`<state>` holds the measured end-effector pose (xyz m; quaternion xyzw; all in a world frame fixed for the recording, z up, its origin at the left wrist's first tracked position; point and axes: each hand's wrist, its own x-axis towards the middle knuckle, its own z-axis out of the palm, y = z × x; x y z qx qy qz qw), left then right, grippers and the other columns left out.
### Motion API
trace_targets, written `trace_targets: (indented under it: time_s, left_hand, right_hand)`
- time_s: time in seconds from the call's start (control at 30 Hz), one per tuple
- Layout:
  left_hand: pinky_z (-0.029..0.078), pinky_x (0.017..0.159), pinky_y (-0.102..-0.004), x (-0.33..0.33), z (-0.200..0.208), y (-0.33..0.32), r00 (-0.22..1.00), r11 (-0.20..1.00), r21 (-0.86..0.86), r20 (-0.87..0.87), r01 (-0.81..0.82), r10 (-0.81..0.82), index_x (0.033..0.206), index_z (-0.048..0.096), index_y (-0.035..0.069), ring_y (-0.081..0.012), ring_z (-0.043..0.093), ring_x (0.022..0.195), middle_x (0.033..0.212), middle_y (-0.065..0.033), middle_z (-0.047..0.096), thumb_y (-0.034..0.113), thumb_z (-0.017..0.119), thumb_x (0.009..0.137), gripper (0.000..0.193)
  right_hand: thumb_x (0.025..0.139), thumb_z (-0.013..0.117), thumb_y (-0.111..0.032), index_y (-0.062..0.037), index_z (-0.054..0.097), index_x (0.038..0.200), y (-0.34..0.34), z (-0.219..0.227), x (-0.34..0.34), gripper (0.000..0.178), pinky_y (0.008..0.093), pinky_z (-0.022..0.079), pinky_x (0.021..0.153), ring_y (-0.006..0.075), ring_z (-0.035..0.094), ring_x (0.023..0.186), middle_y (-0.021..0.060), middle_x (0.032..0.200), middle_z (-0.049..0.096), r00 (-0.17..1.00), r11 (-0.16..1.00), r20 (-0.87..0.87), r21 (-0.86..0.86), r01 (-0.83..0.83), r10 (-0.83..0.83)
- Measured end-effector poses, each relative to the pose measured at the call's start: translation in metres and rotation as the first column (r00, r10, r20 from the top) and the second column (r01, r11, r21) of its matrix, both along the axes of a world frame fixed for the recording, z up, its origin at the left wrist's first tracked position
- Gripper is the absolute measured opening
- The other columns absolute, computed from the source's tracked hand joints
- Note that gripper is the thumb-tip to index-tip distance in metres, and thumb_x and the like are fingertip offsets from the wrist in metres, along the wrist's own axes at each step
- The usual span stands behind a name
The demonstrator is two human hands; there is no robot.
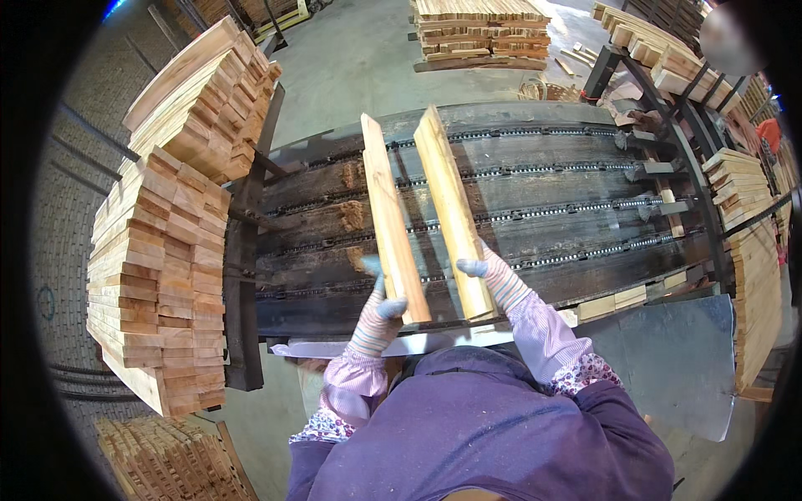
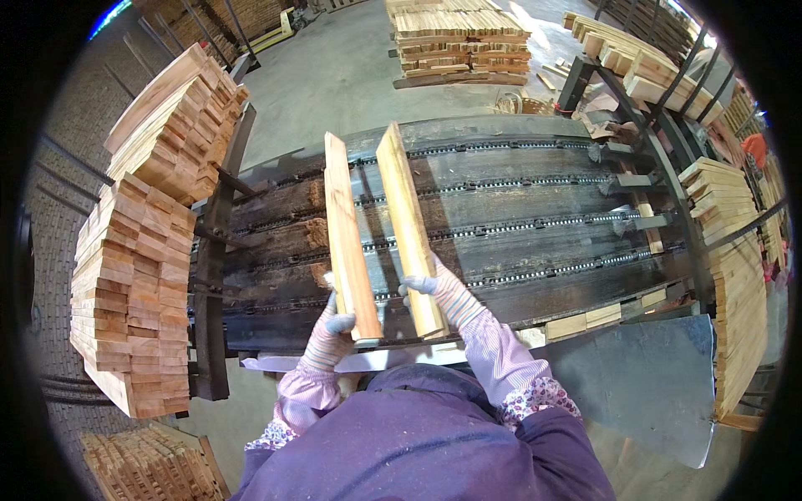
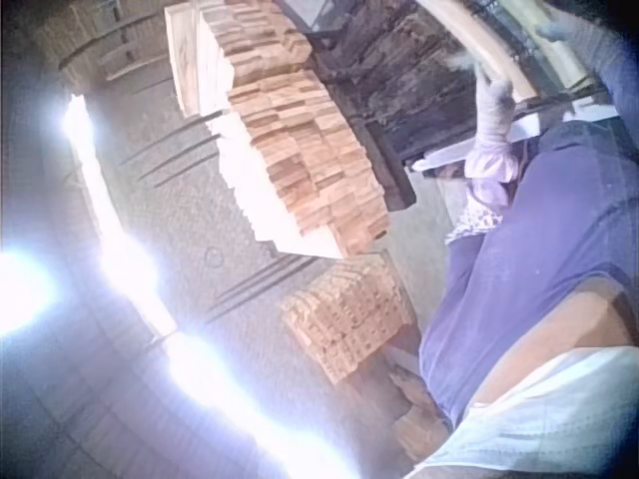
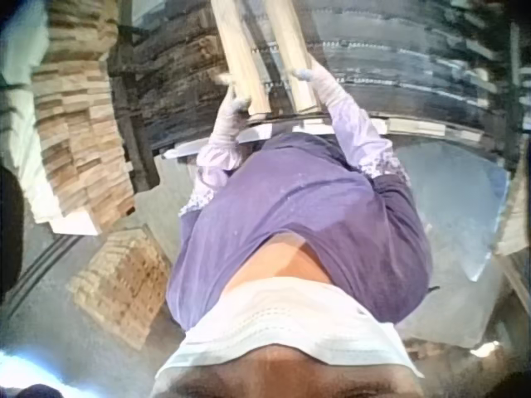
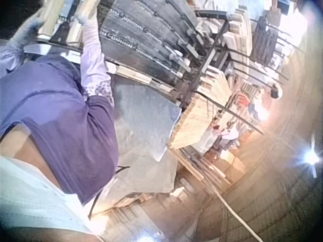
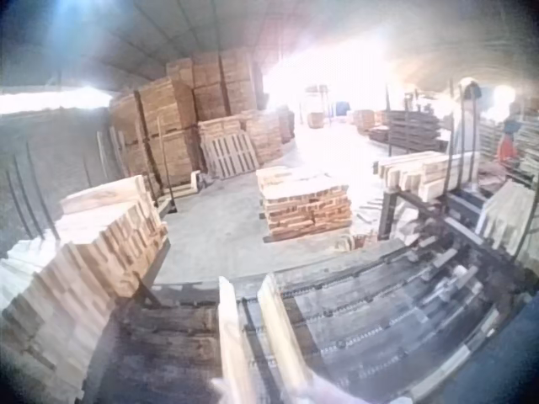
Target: The person repeatedly picks up wooden planks from a conveyor belt and stacks them onto a nearby pile. The person handles the planks by hand, placing them one at a time or in small groups onto the growing stack.
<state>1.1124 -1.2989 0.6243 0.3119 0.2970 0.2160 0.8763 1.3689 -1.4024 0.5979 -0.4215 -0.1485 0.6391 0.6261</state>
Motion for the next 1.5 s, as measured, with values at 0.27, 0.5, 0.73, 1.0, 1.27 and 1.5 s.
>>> trace_targets:
  time_s: [0.27, 0.5, 0.73, 1.0, 1.27, 1.5]
  left_hand:
    - [0.054, 0.109, -0.0422, 0.05, 0.008, -0.039, 0.976, 0.976, -0.018, 0.016, 0.217, -0.216, 0.159, 0.037, 0.006, -0.0271, 0.061, 0.13, 0.145, -0.0126, 0.058, 0.006, 0.082, 0.079, 0.092]
    - [0.057, 0.103, -0.0374, 0.07, 0.0, -0.037, 0.969, 0.968, -0.092, -0.066, 0.232, -0.238, 0.151, 0.051, 0.005, -0.0244, 0.066, 0.122, 0.135, -0.0104, 0.066, -0.006, 0.078, 0.075, 0.081]
    - [0.06, 0.079, -0.0411, 0.093, -0.026, -0.04, 0.986, 0.97, -0.19, -0.038, 0.152, -0.161, 0.154, 0.045, 0.015, -0.0257, 0.068, 0.093, 0.116, -0.0097, 0.066, 0.014, 0.07, 0.084, 0.075]
    - [0.042, 0.052, -0.0283, 0.099, -0.03, -0.047, 0.981, 0.829, -0.56, 0.164, 0.005, 0.105, 0.129, 0.057, 0.01, -0.016, 0.05, 0.064, 0.106, -0.0154, 0.066, 0.069, 0.064, 0.094, 0.069]
    - [0.057, 0.064, -0.0344, 0.084, -0.027, -0.04, 0.972, 0.948, -0.313, 0.196, -0.062, 0.128, 0.134, 0.05, 0.002, -0.0205, 0.063, 0.082, 0.111, -0.0128, 0.063, 0.045, 0.076, 0.094, 0.064]
    - [0.057, 0.077, -0.0322, 0.122, 0.037, -0.065, 0.972, 0.858, 0.51, -0.165, -0.064, 0.17, 0.164, 0.027, 0.01, -0.016, 0.063, 0.09, 0.111, -0.0081, 0.059, 0.018, 0.084, 0.086, 0.097]
  right_hand:
    - [0.07, 0.098, -0.018, -0.0051, 0.037, 0.157, -0.007, -0.002, 0.008, 0.107, 0.0411, 0.051, 0.109, 0.024, 0.061, 0.125, 0.013, 0.135, 0.064, 0.977, 0.985, 0.172, 0.137, 0.106, -0.129]
    - [0.077, 0.085, -0.03, -0.0033, 0.043, 0.156, -0.087, -0.031, 0.106, 0.094, 0.0359, 0.058, 0.096, 0.0236, 0.068, 0.112, 0.0115, 0.129, 0.067, 0.989, 0.989, 0.104, 0.115, 0.095, -0.107]
    - [0.073, 0.088, -0.037, -0.002, 0.052, 0.147, -0.128, -0.012, 0.17, 0.089, 0.042, 0.055, 0.102, 0.0279, 0.064, 0.122, 0.0154, 0.137, 0.063, 0.444, 0.89, 0.885, -0.309, 0.334, 0.141]
    - [0.076, 0.085, -0.04, -0.0038, 0.044, 0.151, -0.103, 0.001, 0.163, 0.093, 0.0454, 0.05, 0.11, 0.0383, 0.057, 0.136, 0.0238, 0.151, 0.053, 0.218, 0.567, 0.723, -0.662, 0.49, 0.656]
    - [0.083, 0.087, -0.02, 0.0022, 0.06, 0.134, -0.117, 0.014, 0.169, 0.062, 0.0337, 0.056, 0.09, 0.0189, 0.067, 0.102, 0.0127, 0.115, 0.071, 0.621, 0.905, 0.688, 0.127, 0.407, -0.376]
    - [0.085, 0.084, -0.017, 0.0009, 0.051, 0.139, -0.098, 0.027, 0.138, 0.066, 0.0351, 0.053, 0.098, 0.0189, 0.063, 0.111, 0.0104, 0.122, 0.065, 0.685, 0.873, 0.543, 0.279, 0.4, -0.486]
